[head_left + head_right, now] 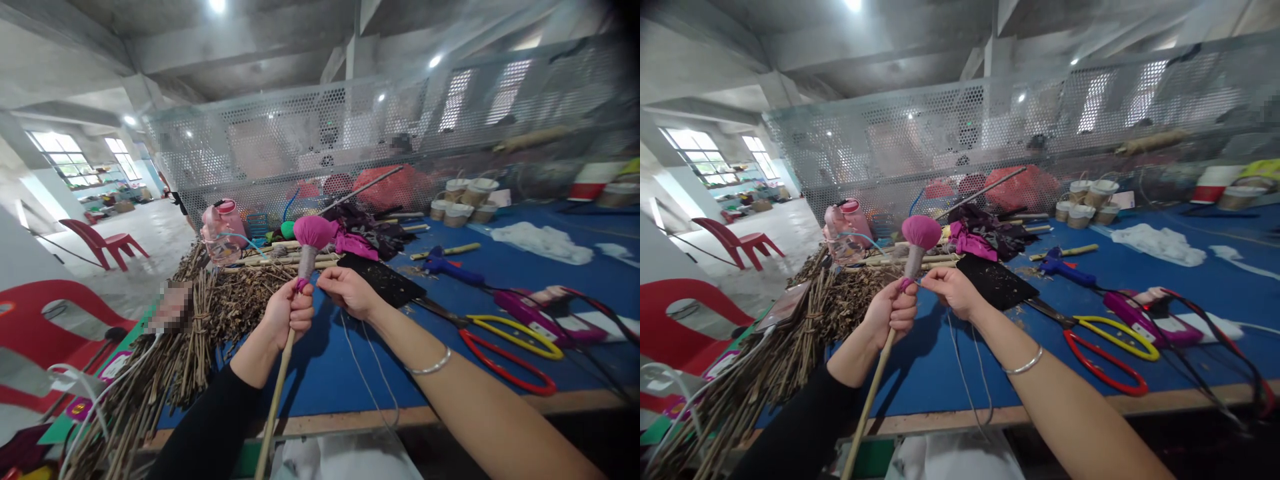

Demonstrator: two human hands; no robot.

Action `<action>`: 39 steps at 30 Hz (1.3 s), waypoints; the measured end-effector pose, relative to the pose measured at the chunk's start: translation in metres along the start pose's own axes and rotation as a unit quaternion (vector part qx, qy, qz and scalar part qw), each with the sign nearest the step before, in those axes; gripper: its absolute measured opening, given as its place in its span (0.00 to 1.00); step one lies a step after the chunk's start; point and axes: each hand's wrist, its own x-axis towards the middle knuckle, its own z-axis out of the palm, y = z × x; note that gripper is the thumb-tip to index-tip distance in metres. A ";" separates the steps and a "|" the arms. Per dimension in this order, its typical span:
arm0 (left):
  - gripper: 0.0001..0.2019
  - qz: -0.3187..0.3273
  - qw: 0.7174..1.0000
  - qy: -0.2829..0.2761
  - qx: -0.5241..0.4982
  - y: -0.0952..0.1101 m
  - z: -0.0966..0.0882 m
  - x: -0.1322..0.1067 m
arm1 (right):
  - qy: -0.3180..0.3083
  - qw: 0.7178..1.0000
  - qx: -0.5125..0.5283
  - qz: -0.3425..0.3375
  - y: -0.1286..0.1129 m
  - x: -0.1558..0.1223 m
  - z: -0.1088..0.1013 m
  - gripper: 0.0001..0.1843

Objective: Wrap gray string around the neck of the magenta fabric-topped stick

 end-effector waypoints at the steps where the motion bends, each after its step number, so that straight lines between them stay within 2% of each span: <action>1: 0.16 -0.003 1.000 -0.013 -0.007 0.000 0.000 0.000 | -0.002 1.000 0.002 -0.002 0.000 0.000 -0.001 0.18; 6: 0.14 -0.019 0.998 -0.044 -0.032 -0.001 0.002 -0.003 | -0.017 1.000 0.008 -0.007 0.001 0.000 -0.001 0.18; 10: 0.13 -0.033 0.997 -0.045 -0.045 -0.002 0.005 -0.007 | -0.040 0.998 0.030 0.025 0.003 0.002 0.001 0.19; 13: 0.12 -0.049 0.998 -0.028 -0.034 -0.003 0.004 -0.010 | -0.067 0.997 0.041 0.026 0.004 0.003 -0.002 0.17; 17: 0.14 -0.064 0.998 -0.001 0.007 -0.008 -0.003 -0.005 | -0.122 0.990 0.057 0.039 0.006 0.002 -0.007 0.21; 20: 0.14 -0.046 0.994 0.059 0.085 -0.014 -0.007 0.006 | -0.104 0.992 0.047 0.047 0.007 0.002 -0.010 0.17; 22: 0.18 0.035 0.971 0.158 0.177 -0.017 -0.007 0.012 | -0.058 0.997 0.018 0.036 0.007 0.004 -0.011 0.15; 23: 0.18 0.099 0.946 0.206 0.229 -0.019 -0.006 0.013 | -0.035 0.999 0.003 0.034 0.007 0.005 -0.012 0.15; 25: 0.14 0.240 0.874 0.261 0.331 -0.021 -0.003 0.012 | -0.001 0.999 -0.016 0.037 0.007 0.006 -0.012 0.15; 27: 0.15 0.334 0.801 0.264 0.421 -0.024 -0.001 0.007 | 0.009 0.999 -0.024 0.042 0.006 0.007 -0.012 0.16; 28: 0.18 0.349 0.773 0.260 0.461 -0.026 0.000 0.005 | 0.011 0.999 -0.026 0.042 0.005 0.007 -0.010 0.16; 30: 0.19 0.345 0.739 0.255 0.519 -0.030 0.001 0.002 | 0.021 0.998 -0.034 0.039 0.004 0.006 -0.006 0.16; 37: 0.11 0.366 0.733 0.261 0.511 -0.030 -0.003 0.004 | 0.031 0.998 -0.050 0.022 0.000 0.004 0.001 0.16; 39: 0.10 0.374 0.747 0.247 0.490 -0.025 -0.005 0.004 | 0.039 0.998 -0.052 0.017 -0.001 0.003 -0.002 0.16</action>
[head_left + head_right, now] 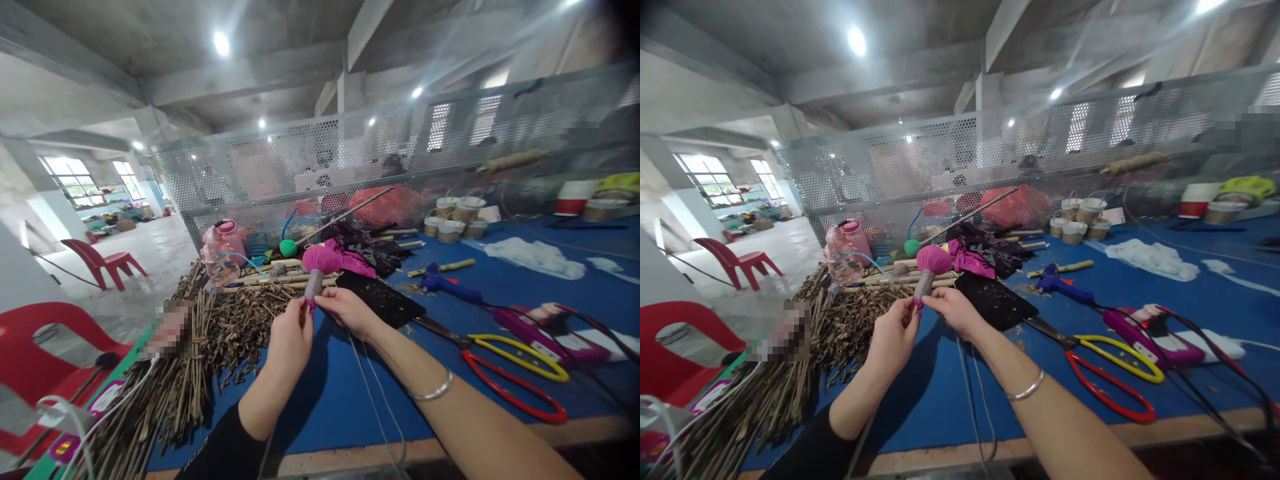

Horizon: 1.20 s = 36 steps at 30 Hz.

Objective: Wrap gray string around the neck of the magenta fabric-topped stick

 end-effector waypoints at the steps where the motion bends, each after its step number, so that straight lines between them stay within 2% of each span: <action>1: 0.09 -0.007 1.000 -0.006 -0.021 -0.001 -0.001 0.002 | 0.004 1.000 -0.001 -0.003 0.000 0.000 -0.002 0.16; 7: 0.15 -0.137 0.979 -0.067 -0.132 -0.004 -0.001 0.015 | -0.005 1.000 -0.006 -0.027 -0.004 -0.002 -0.004 0.15; 11: 0.16 -0.167 0.955 -0.107 -0.220 -0.001 0.000 0.018 | -0.006 1.000 0.028 -0.012 -0.007 -0.003 -0.003 0.15; 17: 0.17 -0.249 0.907 -0.175 -0.292 0.000 -0.002 0.015 | -0.034 0.991 0.130 0.024 -0.007 -0.003 -0.008 0.15; 20: 0.18 -0.269 0.888 -0.186 -0.324 0.001 -0.002 0.015 | -0.042 0.985 0.166 0.031 -0.006 -0.002 -0.010 0.15; 23: 0.15 -0.293 0.870 -0.168 -0.359 0.003 -0.002 0.015 | -0.041 0.984 0.169 0.040 -0.004 -0.001 -0.008 0.15; 28: 0.04 -0.349 0.811 -0.155 -0.444 0.009 -0.003 0.015 | -0.013 0.988 0.148 0.035 -0.003 0.000 -0.003 0.17; 31: 0.07 -0.365 0.778 -0.159 -0.486 0.014 -0.004 0.013 | -0.014 0.991 0.132 0.026 -0.004 0.000 0.000 0.18; 34: 0.11 -0.372 0.736 -0.172 -0.539 0.016 -0.006 0.010 | -0.041 0.990 0.132 0.015 -0.004 0.001 0.002 0.18; 36: 0.12 -0.366 0.720 -0.184 -0.559 0.015 -0.006 0.007 | -0.066 0.987 0.148 0.008 -0.002 0.002 0.004 0.19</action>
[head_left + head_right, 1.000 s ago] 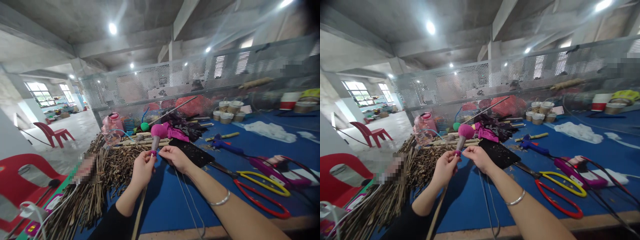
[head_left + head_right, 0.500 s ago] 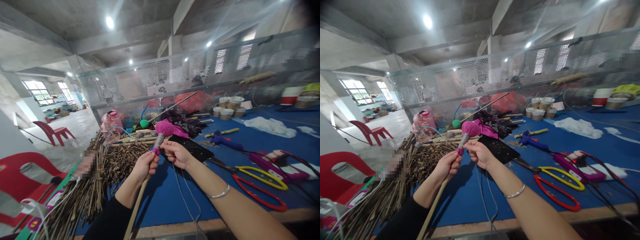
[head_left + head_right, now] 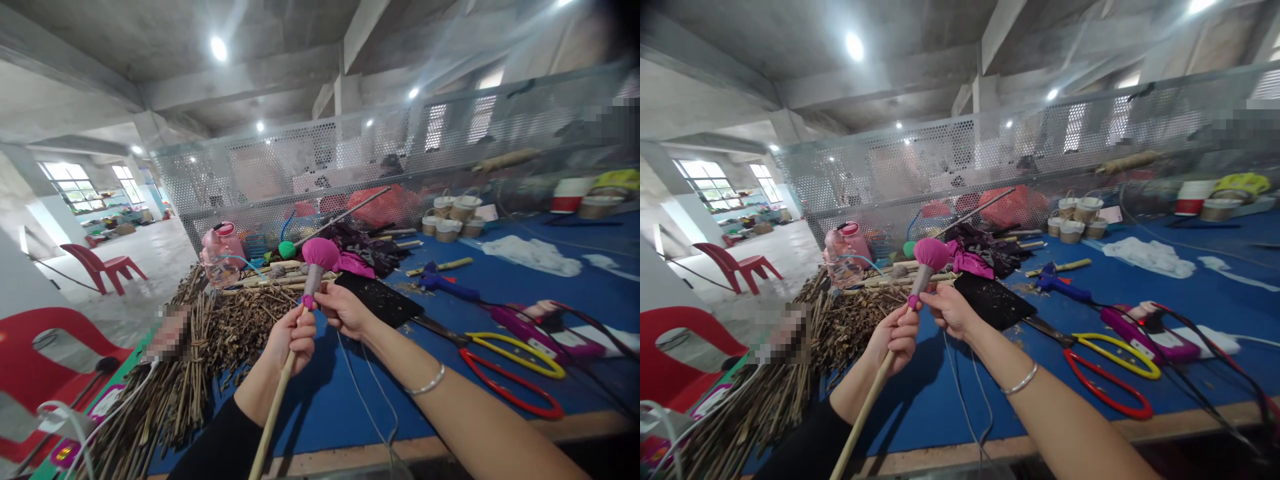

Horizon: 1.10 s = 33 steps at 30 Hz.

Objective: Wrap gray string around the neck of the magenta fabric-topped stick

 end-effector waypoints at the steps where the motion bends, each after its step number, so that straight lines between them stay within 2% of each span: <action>1: 0.11 0.000 1.000 -0.007 0.004 -0.001 -0.002 0.000 | -0.012 1.000 0.007 -0.001 0.001 0.001 0.000 0.20; 3: 0.11 -0.013 0.998 -0.004 0.057 -0.004 -0.007 0.002 | -0.022 1.000 0.006 0.001 0.005 0.002 -0.004 0.20; 5: 0.12 -0.024 0.983 0.032 0.180 -0.005 -0.014 0.006 | -0.010 1.000 -0.021 0.016 0.007 0.003 -0.010 0.20; 6: 0.13 -0.013 0.961 0.061 0.268 -0.005 -0.018 0.010 | 0.004 0.999 -0.040 0.024 0.008 0.004 -0.014 0.20; 7: 0.13 0.020 0.926 0.090 0.367 -0.003 -0.021 0.013 | 0.019 0.998 -0.059 0.032 0.008 0.004 -0.017 0.19; 8: 0.12 0.077 0.874 0.117 0.466 0.000 -0.023 0.017 | 0.033 0.996 -0.076 0.036 0.008 0.004 -0.020 0.19; 10: 0.11 0.235 0.730 0.134 0.628 0.008 -0.025 0.025 | 0.044 0.993 -0.101 0.033 0.007 0.004 -0.024 0.19; 12: 0.11 0.356 0.594 0.127 0.710 0.016 -0.027 0.031 | 0.034 0.992 -0.118 0.027 0.005 0.003 -0.024 0.18; 13: 0.11 0.389 0.552 0.117 0.728 0.019 -0.028 0.034 | 0.025 0.992 -0.125 0.026 0.004 0.002 -0.022 0.18; 14: 0.11 0.404 0.534 0.113 0.734 0.020 -0.029 0.036 | 0.017 0.991 -0.130 0.025 0.003 0.001 -0.021 0.17; 15: 0.10 0.404 0.540 0.115 0.729 0.020 -0.031 0.038 | 0.012 0.991 -0.134 0.028 0.003 0.000 -0.019 0.17; 16: 0.10 0.393 0.565 0.126 0.714 0.019 -0.034 0.039 | 0.010 0.990 -0.135 0.032 0.002 -0.001 -0.018 0.17; 19: 0.09 0.337 0.676 0.176 0.632 0.012 -0.041 0.039 | 0.017 0.988 -0.143 0.057 0.002 -0.003 -0.015 0.17; 21: 0.12 0.301 0.741 0.181 0.572 0.007 -0.042 0.037 | 0.031 0.984 -0.159 0.075 0.001 -0.004 -0.015 0.17; 23: 0.15 0.274 0.783 0.171 0.532 0.003 -0.041 0.034 | 0.040 0.980 -0.175 0.086 0.001 -0.004 -0.015 0.16; 24: 0.16 0.263 0.792 0.165 0.526 0.001 -0.039 0.032 | 0.042 0.979 -0.179 0.089 0.001 -0.003 -0.015 0.16; 26: 0.16 0.242 0.791 0.153 0.541 -0.003 -0.036 0.028 | 0.041 0.979 -0.177 0.090 0.001 -0.003 -0.014 0.16; 28: 0.16 0.215 0.778 0.146 0.572 -0.008 -0.035 0.025 | 0.038 0.981 -0.169 0.089 0.001 -0.003 -0.013 0.17; 30: 0.14 0.209 0.748 0.147 0.612 -0.013 -0.033 0.022 | 0.034 0.982 -0.163 0.086 0.002 -0.003 -0.013 0.17; 33: 0.10 0.235 0.687 0.177 0.665 -0.016 -0.029 0.018 | 0.025 0.981 -0.172 0.081 0.003 -0.002 -0.011 0.19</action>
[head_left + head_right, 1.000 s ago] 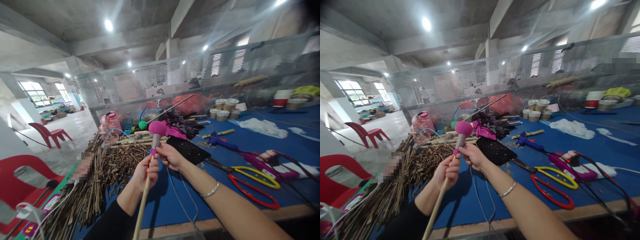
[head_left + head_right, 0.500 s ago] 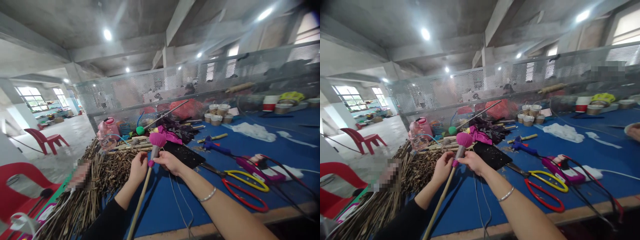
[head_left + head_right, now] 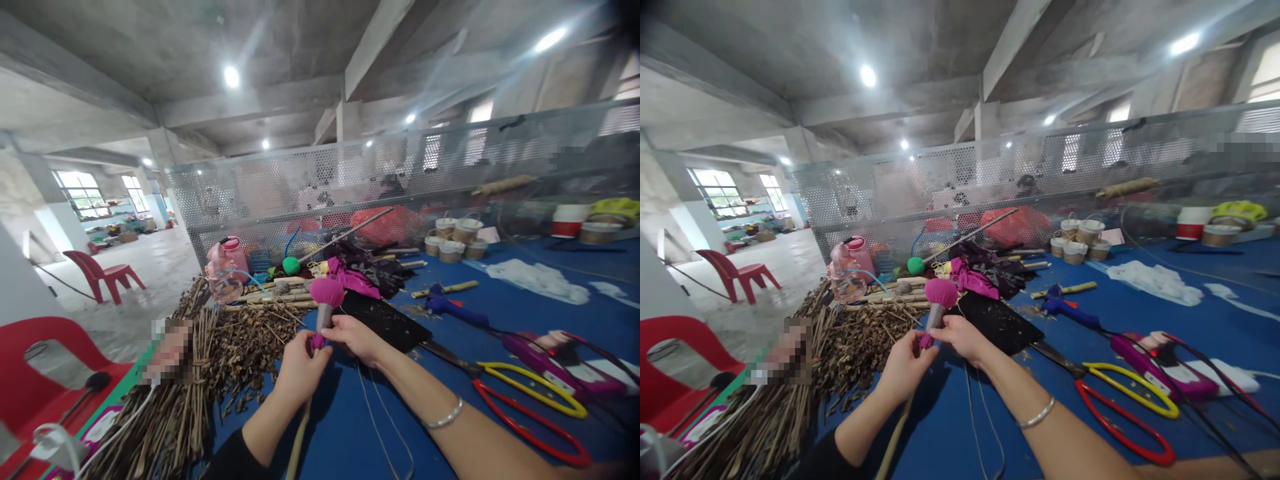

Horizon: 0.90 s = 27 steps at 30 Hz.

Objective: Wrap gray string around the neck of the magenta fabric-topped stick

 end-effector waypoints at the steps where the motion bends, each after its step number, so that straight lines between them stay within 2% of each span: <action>1: 0.08 -0.003 1.000 0.014 0.015 0.002 0.000 -0.001 | -0.003 1.000 -0.005 -0.005 0.000 0.000 0.001 0.20; 5: 0.07 -0.030 0.998 0.047 -0.013 0.007 -0.003 -0.002 | -0.006 0.999 0.000 -0.044 0.000 0.001 0.003 0.22; 11: 0.09 -0.022 0.992 0.091 -0.082 0.009 -0.008 -0.002 | 0.026 0.996 -0.003 -0.083 -0.002 -0.001 0.001 0.18; 18: 0.11 -0.035 0.985 0.093 -0.139 0.014 -0.011 -0.002 | 0.036 0.995 0.006 -0.096 -0.005 -0.005 0.000 0.17; 20: 0.12 -0.045 0.980 0.075 -0.177 0.017 -0.011 -0.003 | 0.031 0.995 0.018 -0.089 -0.004 -0.004 0.002 0.17; 23: 0.15 -0.061 0.960 0.016 -0.272 0.020 -0.013 -0.004 | 0.011 0.995 0.064 -0.075 -0.004 -0.003 0.004 0.18; 27: 0.17 -0.075 0.922 -0.074 -0.372 0.019 -0.009 -0.005 | -0.059 0.987 0.131 -0.074 -0.003 -0.001 0.002 0.20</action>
